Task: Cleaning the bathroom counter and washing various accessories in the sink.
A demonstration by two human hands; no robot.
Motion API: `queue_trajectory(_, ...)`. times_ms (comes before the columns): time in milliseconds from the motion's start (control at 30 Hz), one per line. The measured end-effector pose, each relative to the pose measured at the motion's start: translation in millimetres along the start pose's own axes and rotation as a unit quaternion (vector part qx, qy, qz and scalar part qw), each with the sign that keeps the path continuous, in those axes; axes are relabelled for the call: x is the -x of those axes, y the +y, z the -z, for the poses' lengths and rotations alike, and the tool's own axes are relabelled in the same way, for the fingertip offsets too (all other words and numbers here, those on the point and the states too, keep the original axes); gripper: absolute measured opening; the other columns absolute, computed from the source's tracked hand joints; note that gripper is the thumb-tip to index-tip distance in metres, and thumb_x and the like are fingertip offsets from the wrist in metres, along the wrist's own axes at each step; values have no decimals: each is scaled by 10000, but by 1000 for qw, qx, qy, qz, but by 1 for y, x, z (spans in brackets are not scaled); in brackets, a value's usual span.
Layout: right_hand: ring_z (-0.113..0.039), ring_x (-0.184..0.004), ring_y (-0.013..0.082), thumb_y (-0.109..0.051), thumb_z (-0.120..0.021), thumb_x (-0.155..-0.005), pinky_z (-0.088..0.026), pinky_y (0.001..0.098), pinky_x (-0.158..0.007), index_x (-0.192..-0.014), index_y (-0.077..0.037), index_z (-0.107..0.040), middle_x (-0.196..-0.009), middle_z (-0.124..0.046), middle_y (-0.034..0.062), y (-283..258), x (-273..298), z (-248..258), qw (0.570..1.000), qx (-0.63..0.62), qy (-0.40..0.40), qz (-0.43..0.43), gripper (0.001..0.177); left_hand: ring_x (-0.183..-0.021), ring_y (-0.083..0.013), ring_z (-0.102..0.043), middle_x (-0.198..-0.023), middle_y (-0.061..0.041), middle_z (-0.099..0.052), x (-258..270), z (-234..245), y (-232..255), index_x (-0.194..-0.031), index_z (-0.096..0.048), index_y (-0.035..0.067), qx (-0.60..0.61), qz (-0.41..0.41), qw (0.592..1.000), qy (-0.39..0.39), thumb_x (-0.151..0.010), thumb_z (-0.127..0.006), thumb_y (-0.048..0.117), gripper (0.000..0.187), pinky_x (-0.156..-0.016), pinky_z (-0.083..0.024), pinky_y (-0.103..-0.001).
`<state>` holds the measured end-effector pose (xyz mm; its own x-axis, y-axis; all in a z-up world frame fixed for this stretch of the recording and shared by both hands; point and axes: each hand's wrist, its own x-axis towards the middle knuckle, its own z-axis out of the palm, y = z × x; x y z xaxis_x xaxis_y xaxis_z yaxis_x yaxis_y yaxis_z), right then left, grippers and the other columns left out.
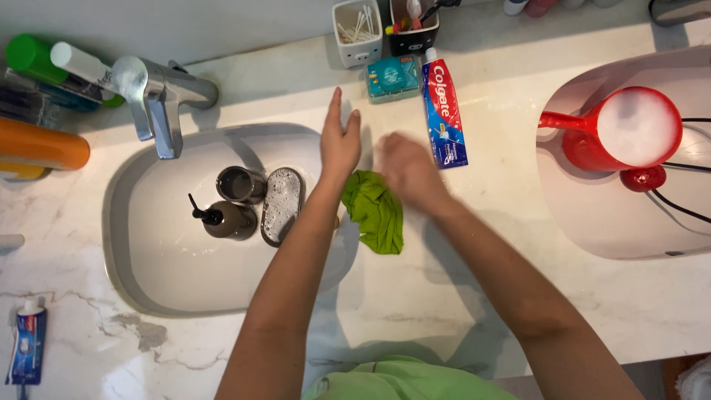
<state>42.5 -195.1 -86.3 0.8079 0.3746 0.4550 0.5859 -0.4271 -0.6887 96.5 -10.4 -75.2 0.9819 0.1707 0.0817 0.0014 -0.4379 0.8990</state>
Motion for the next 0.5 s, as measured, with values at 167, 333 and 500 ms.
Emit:
queue_trajectory(167,-397,-1446,375,-208,-743,-860,-330,481,-1177,-1356,-94,-638,-1523,-494,179,-95,64,-25,974,147,-170,23,520,-1435,-306,-512,-1529,-196,-548,63,47,-20,-1502,-491,64,65,13,997,-30,-1053,-578,207,479,-1156,-412,-378)
queue_trajectory(333,-503,-1490,277,-160,-659,-941,-410,441,-1267,-1429,-156,-599,-1562,-557,51,-74,74,-8,969,-67,-231,-52,491,-1227,-280,-586,-1349,-185,-641,114,102,-29,-1460,-596,69,45,161,986,-30,-1023,-568,206,459,-1002,-481,-359)
queue_trajectory(500,-198,-1504,462,-259,-628,-938,-98,590,-1188,-1505,-225,-510,-1644,-293,260,-50,-40,32,964,207,-164,-7,580,-1283,-187,-581,-1392,-113,-630,150,123,-49,-1439,-535,-2,196,106,975,19,-1082,-501,155,391,-1120,-434,-321)
